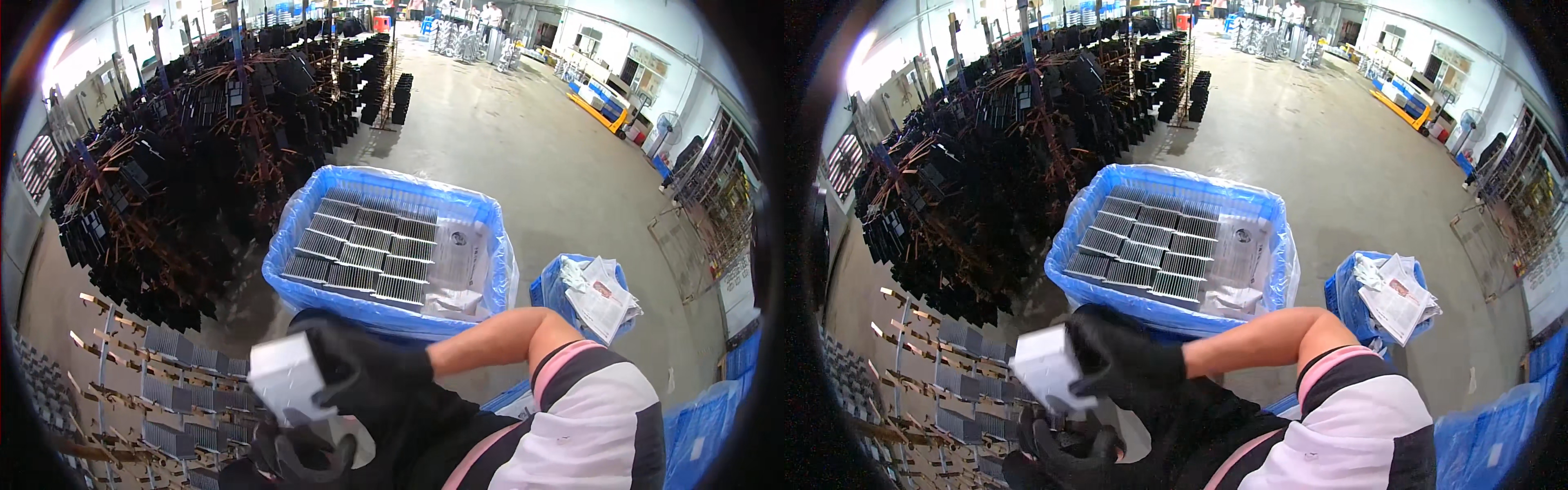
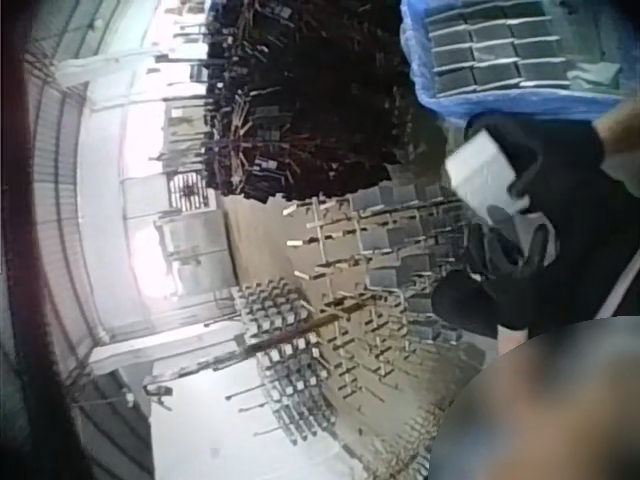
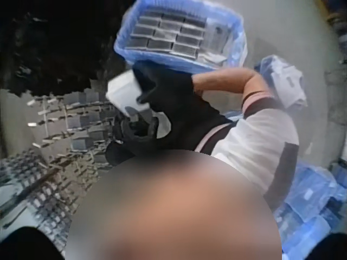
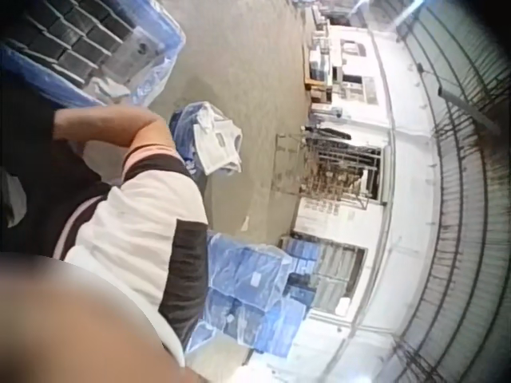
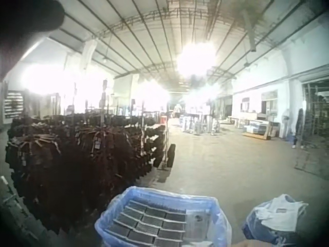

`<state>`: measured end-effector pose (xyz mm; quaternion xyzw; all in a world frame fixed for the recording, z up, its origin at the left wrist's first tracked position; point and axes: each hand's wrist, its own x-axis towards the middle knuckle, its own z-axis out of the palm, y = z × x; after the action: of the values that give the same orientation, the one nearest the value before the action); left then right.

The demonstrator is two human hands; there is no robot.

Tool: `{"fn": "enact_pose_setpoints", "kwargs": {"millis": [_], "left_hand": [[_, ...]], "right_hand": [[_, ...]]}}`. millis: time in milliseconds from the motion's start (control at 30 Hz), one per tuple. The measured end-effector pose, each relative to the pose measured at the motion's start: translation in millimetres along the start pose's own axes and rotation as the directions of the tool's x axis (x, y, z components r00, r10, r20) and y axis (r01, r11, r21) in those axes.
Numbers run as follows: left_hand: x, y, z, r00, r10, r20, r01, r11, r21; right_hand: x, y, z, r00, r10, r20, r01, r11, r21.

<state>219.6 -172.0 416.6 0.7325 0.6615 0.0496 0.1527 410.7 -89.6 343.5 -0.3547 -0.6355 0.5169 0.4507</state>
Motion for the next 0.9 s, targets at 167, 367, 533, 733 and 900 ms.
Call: {"fn": "enact_pose_setpoints", "kwargs": {"millis": [167, 367, 533, 733, 900], "left_hand": [[70, -121, 74, 0.854, 0.320, -0.409, -0.352, 0.936, -0.004], [53, -117, 45, 0.973, 0.140, -0.185, -0.114, 0.983, 0.146], [53, -98, 46, 0.981, -0.011, -0.195, 0.065, 0.959, 0.275], [54, -148, 94, 0.969, -0.129, -0.211, 0.100, 0.985, -0.141], [58, -142, 99, 0.877, 0.213, -0.431, -0.042, 0.927, 0.373]], "right_hand": [[-6, 11, -122, 0.896, -0.096, -0.433, -0.020, 0.966, -0.257], [-62, -6, -259, 0.626, -0.268, -0.733, -0.122, 0.894, -0.432], [-108, 17, -298, 0.864, -0.296, -0.407, -0.378, 0.153, -0.913], [-116, 59, -318, 0.866, 0.085, -0.494, -0.492, -0.037, -0.870], [-99, 83, -342, 0.829, 0.151, -0.539, -0.525, -0.124, -0.842]]}}
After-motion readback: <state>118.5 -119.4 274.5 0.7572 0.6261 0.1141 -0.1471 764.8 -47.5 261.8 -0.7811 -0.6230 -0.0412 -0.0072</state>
